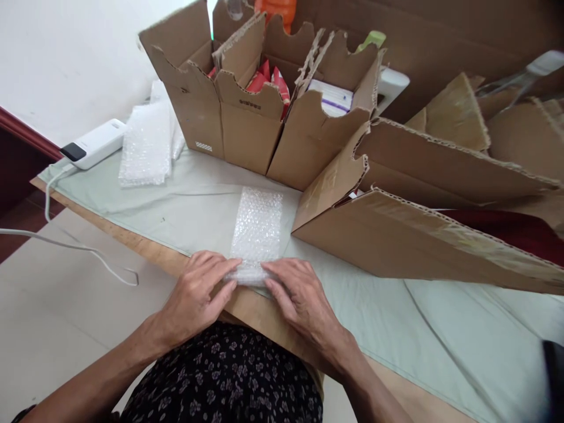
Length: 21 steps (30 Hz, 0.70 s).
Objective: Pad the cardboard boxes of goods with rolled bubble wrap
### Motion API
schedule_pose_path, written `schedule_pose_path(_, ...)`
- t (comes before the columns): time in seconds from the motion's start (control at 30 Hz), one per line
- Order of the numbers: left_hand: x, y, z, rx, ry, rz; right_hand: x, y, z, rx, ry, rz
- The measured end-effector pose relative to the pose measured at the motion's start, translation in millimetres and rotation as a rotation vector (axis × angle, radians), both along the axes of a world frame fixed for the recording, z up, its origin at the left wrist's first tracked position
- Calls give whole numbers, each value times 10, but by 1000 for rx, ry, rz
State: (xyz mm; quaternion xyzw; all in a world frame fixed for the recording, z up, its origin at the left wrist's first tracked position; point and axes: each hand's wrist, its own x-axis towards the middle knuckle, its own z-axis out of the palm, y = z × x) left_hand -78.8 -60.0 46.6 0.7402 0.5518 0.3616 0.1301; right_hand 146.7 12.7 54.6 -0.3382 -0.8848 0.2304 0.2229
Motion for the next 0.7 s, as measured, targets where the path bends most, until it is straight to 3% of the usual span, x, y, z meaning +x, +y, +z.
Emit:
schedule_pose_path(0.1,-7,171,-52,20,72,63,19,-40,12,187,-51,-104)
schedule_pose_path(0.17,-17,280,-88,40,138,95,16,-52,15,249,-112,-79)
schedule_pose_path(0.3,-41,320,-113,73,152,121,-12,-1,-5,240,-181,10)
schedule_pose_path(0.47,-47,79,-32,31,22,-23,13,77,7,84,-49,26)
schedule_pose_path(0.57,-38,37,-5,-18,-38,-23,40,68,28,-5,-8,27)
schedule_pose_path(0.7,-48,239,-61,23,48,83,37,29,30,190,-17,-117)
